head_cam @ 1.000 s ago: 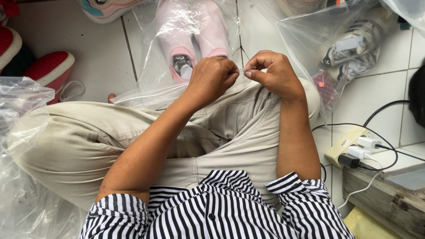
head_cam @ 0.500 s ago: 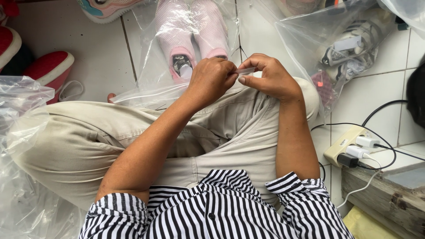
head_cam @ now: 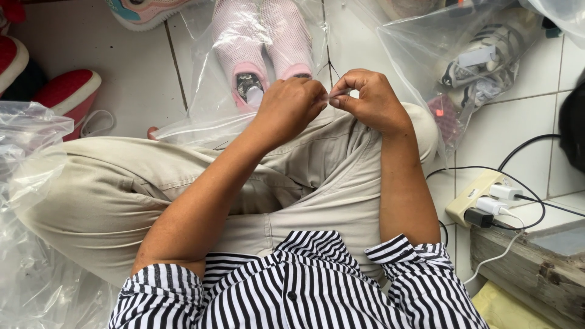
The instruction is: The person puts pink shoes into a plastic bag, seals the bag, and then repeats the process with a pair of light blue and white shoes.
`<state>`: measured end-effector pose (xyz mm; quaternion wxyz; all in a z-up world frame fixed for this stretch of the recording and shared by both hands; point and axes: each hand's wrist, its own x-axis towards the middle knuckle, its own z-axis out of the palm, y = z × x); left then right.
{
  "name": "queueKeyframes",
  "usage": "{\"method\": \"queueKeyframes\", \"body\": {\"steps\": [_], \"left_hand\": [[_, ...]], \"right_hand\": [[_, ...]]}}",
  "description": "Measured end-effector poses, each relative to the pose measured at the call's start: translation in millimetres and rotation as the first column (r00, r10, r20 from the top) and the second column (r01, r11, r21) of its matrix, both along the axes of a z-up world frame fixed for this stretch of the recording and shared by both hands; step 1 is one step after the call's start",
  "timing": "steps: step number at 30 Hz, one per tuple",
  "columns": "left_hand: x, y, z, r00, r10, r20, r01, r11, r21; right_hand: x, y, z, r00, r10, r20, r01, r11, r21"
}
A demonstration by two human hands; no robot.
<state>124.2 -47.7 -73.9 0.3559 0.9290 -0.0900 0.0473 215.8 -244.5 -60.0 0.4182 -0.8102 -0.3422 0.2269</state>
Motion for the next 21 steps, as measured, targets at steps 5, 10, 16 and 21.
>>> {"method": "queueKeyframes", "body": {"steps": [5,10,16,21], "left_hand": [[-9,19,5,0.977,-0.007,-0.214,0.014,0.999,0.034],[-14,15,-4,0.976,0.057,-0.21,-0.059,0.998,-0.001],[-14,12,-17,0.977,0.079,-0.198,-0.077,0.997,0.018],[-13,12,-15,0.98,0.08,-0.184,-0.077,0.997,0.018]], "right_hand": [[-4,-5,1,0.999,-0.032,-0.031,0.033,0.999,0.033],[-18,-1,13,1.0,-0.014,0.02,0.013,0.998,0.059],[-35,15,-1,0.921,0.033,0.387,-0.022,0.999,-0.031],[-28,13,-15,0.898,0.03,0.44,0.002,0.997,-0.073]]}}
